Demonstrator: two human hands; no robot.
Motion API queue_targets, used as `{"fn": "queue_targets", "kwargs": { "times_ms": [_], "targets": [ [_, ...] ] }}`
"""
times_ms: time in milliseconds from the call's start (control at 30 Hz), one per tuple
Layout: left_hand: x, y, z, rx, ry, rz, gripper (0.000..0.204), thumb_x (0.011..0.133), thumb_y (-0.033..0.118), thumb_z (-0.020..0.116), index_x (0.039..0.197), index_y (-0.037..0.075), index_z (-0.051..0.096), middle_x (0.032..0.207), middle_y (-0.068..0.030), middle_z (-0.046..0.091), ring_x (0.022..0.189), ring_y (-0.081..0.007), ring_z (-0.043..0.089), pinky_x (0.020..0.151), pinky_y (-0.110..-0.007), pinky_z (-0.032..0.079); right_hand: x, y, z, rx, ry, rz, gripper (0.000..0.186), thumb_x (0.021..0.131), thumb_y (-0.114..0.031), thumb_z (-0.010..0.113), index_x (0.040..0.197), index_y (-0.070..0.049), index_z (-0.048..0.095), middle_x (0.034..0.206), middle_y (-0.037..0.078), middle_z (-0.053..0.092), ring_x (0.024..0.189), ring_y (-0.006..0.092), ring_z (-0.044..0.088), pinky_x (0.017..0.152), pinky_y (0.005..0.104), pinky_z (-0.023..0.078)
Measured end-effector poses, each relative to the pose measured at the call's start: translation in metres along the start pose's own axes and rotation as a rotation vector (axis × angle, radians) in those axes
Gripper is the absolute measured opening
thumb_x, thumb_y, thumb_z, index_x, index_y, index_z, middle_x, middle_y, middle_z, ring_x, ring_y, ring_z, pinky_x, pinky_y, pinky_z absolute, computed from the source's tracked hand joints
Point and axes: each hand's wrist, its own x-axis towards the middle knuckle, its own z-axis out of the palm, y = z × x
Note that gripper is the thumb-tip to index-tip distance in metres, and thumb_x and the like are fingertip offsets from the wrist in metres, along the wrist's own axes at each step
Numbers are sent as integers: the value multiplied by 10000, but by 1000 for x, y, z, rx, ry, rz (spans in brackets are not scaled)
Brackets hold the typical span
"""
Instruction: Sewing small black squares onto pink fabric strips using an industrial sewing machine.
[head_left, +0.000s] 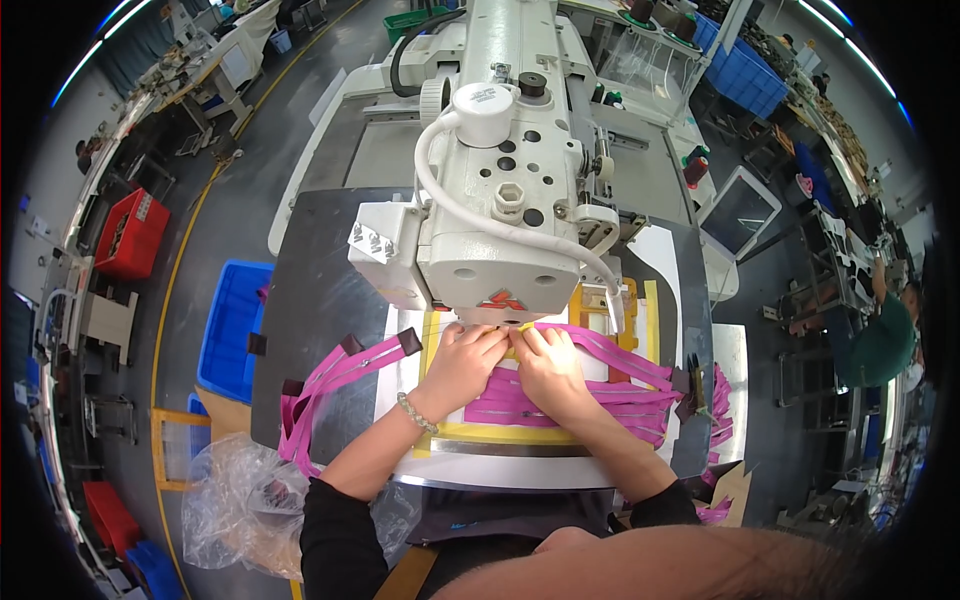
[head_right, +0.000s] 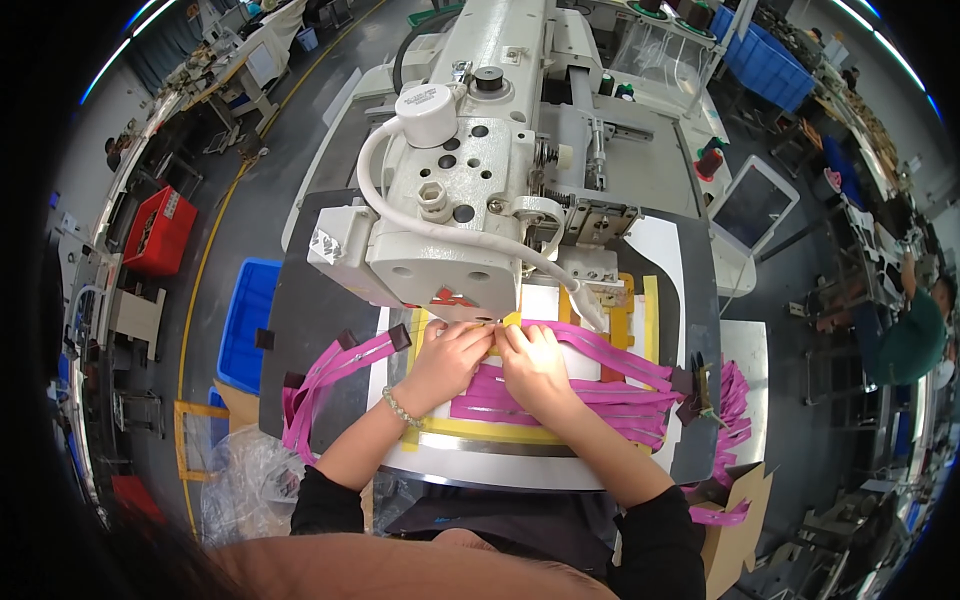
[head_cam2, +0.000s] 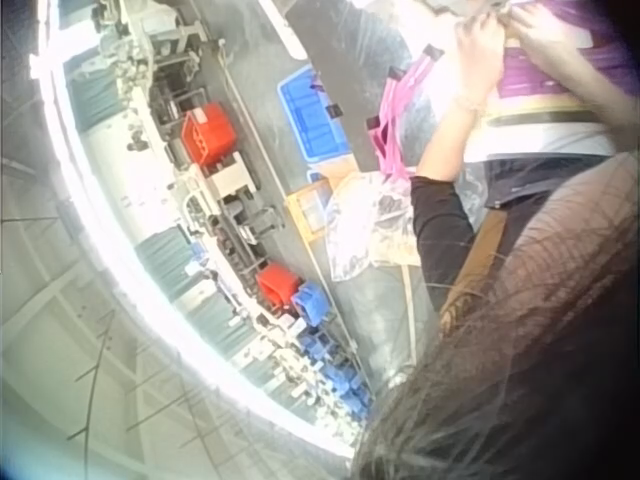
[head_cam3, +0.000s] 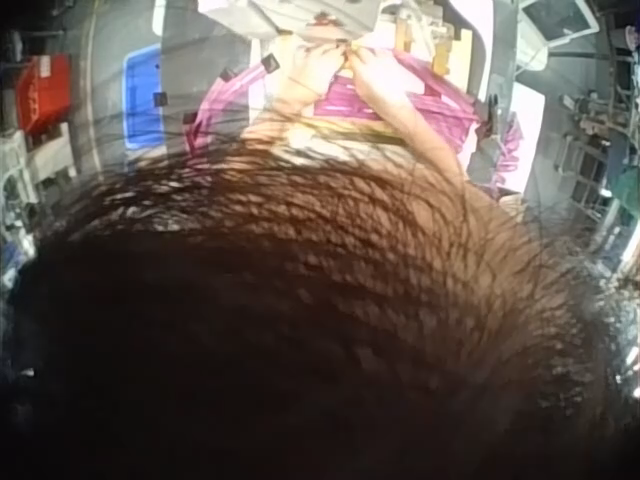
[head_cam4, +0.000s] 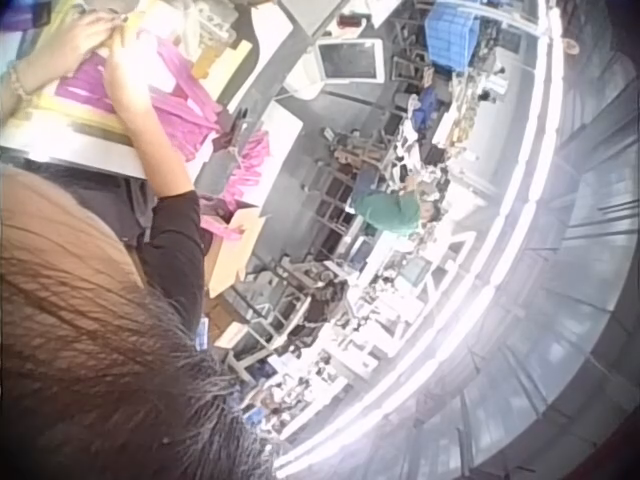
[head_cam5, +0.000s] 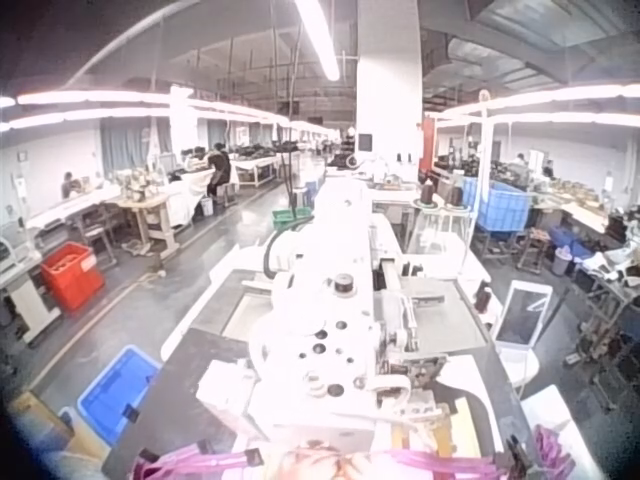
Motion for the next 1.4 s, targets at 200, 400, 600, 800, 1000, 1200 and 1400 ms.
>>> {"fn": "queue_targets", "kwargs": {
  "times_ms": [200, 400, 600, 800, 1000, 1200, 1400],
  "targets": [
    [-6, -3, 2, -58, 108, -19, 354, 762, 185, 690, 1089, 59, 636, 1133, -29, 623, 1072, -183, 557, 908, -402, 373, -4, -10, 4, -113, -1, 17, 418, 702, -54, 575, 1106, 47, 609, 933, 95, 554, 901, 265, 552, 837, 385, 451],
    [-9, -8, -5, -32, 93, -105, 552, 729, 266, 732, 1183, -2, 569, 1122, -109, 597, 1083, -240, 545, 958, -398, 407, -4, -12, 6, -127, -22, 2, 455, 725, -84, 561, 1152, 73, 580, 957, 129, 531, 869, 280, 534, 849, 386, 447],
    [-10, -5, -1, -7, 86, -92, 552, 744, 249, 717, 1195, -29, 558, 1151, -130, 582, 1108, -260, 540, 974, -402, 408, -6, -10, 9, -152, -30, 0, 460, 725, -87, 561, 1156, 74, 573, 966, 139, 529, 880, 280, 534, 854, 385, 445],
    [-9, 1, -2, 15, 94, -83, 464, 782, 219, 683, 1191, 25, 583, 1116, -119, 588, 1036, -262, 573, 981, -411, 421, -5, -10, 7, -176, -42, -22, 427, 726, -91, 558, 1118, 76, 584, 955, 147, 523, 860, 281, 536, 851, 381, 444],
    [-9, 11, -1, 116, 61, -114, 407, 834, 189, 611, 1216, 50, 583, 1095, -116, 575, 1025, -258, 568, 954, -403, 418, -3, -9, 6, -154, -28, -3, 431, 708, -62, 570, 1119, 67, 595, 928, 112, 533, 908, 264, 542, 842, 381, 453],
    [-6, 11, -2, 191, 24, -91, 402, 819, 170, 564, 1202, 51, 596, 1059, -126, 581, 1001, -260, 566, 912, -382, 425, -4, -8, 5, -110, 5, -10, 414, 695, -56, 581, 1090, 65, 608, 958, 122, 549, 916, 269, 547, 838, 387, 457],
    [-4, 12, -1, 226, 33, -67, 384, 799, 139, 555, 1163, 29, 608, 1035, -158, 586, 973, -291, 576, 898, -393, 452, -6, -3, -2, 12, 26, -40, 362, 689, -76, 580, 1027, 46, 620, 942, 150, 581, 911, 282, 568, 831, 389, 459]
  ]
}}
